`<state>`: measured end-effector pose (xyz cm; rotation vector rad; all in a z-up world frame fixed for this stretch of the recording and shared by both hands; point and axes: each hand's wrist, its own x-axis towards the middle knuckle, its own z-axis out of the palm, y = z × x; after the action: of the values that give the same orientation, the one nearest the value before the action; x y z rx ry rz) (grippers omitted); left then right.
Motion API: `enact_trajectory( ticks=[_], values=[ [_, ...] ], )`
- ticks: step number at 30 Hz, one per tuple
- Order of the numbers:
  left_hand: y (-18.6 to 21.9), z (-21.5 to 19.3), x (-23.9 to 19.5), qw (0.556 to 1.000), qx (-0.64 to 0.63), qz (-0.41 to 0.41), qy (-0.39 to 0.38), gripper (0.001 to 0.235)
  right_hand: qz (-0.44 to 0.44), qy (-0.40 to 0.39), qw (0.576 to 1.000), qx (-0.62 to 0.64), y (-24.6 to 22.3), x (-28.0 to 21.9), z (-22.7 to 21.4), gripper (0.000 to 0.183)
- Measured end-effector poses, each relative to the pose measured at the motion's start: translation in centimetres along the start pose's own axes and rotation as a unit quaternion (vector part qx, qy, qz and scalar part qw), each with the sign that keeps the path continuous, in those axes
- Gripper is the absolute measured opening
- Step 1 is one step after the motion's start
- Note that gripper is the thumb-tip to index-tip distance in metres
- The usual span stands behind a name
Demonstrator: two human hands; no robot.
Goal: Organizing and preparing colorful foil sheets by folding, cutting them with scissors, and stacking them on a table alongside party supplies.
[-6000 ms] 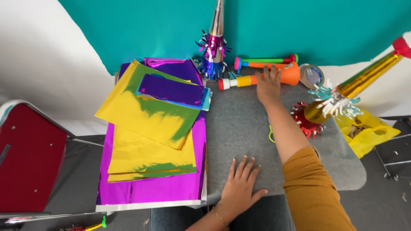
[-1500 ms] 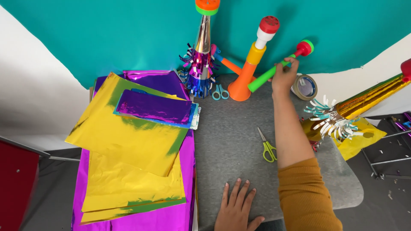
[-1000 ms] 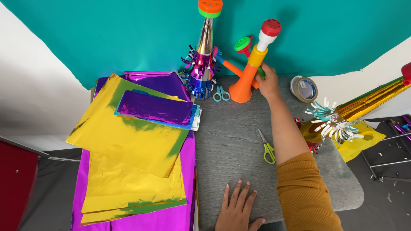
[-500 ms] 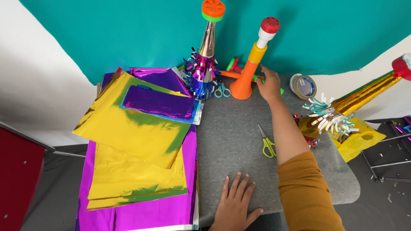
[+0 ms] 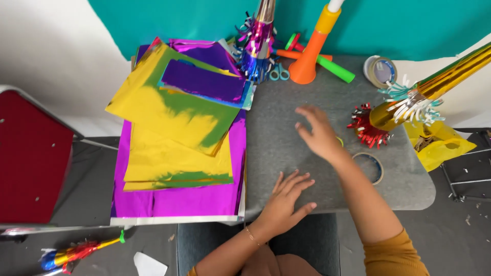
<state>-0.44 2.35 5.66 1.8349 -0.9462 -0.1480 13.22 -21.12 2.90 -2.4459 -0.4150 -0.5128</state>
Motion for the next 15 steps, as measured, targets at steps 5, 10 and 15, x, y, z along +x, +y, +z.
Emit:
enact_trajectory(
  ticks=[5, 10, 15],
  values=[
    [5.6, -8.8, -3.4, 0.993, 0.051, 0.084, 0.061, 0.037, -0.007, -0.071, 0.996, 0.061, -6.8, -2.9, 2.5, 0.039],
    [1.6, -17.2, -7.2, 0.954, 0.211, -0.024, 0.212, 0.037, 0.084, -0.194, 0.97, 0.116, -16.0, -3.2, 1.9, 0.037],
    [-3.0, -19.5, -6.1, 0.934, 0.295, -0.077, 0.187, 0.032, -0.024, -0.055, 0.997, 0.042, -13.8, 0.6, 6.7, 0.029]
  ],
)
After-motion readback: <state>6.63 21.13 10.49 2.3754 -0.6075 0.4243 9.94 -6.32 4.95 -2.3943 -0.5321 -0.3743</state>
